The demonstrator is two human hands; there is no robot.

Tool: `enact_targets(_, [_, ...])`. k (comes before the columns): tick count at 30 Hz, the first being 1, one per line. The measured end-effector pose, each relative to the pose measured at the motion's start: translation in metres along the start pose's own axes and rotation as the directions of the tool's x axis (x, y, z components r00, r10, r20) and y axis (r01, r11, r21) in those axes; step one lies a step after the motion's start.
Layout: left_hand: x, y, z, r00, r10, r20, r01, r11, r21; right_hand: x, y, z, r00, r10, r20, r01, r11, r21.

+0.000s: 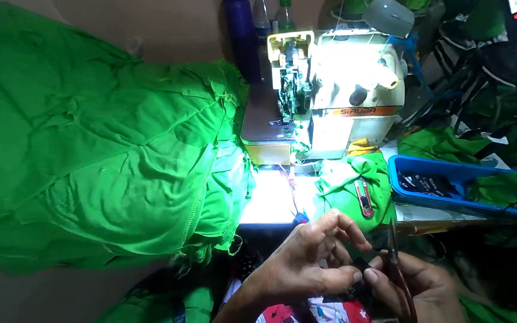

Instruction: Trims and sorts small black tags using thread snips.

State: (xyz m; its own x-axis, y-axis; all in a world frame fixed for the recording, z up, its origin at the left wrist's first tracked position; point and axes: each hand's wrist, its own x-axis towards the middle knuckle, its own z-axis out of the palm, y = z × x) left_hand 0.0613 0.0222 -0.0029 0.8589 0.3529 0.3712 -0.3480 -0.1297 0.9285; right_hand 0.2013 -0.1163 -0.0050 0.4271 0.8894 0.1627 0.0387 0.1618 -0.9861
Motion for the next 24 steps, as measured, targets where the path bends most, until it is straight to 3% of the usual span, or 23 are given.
enact_targets(4, [-0.006,0.001,0.002,0.999,0.007,-0.046,-0.005,0.999,0.033,0.002,-0.002,0.009,0.995,-0.080,-0.066,0.078,0.997,-0.027])
enact_targets(9, [-0.016,0.006,0.009,0.994,0.069,-0.084,-0.035,0.937,0.348,0.013,-0.005,0.013,0.956,-0.165,-0.241,0.160,0.986,-0.041])
enact_targets(14, [-0.023,0.008,0.018,0.980,0.116,-0.164,-0.014,0.855,0.519,0.013,-0.006,0.017,0.957,-0.149,-0.248,0.148,0.989,-0.025])
enact_targets(19, [-0.027,0.006,0.013,0.974,0.142,-0.174,-0.072,0.930,0.360,0.017,-0.004,0.017,0.955,-0.150,-0.256,0.152,0.988,-0.009])
enact_targets(24, [-0.032,0.009,0.004,0.986,0.064,-0.154,-0.063,0.998,0.010,0.022,-0.006,0.015,0.962,-0.151,-0.229,0.152,0.988,-0.013])
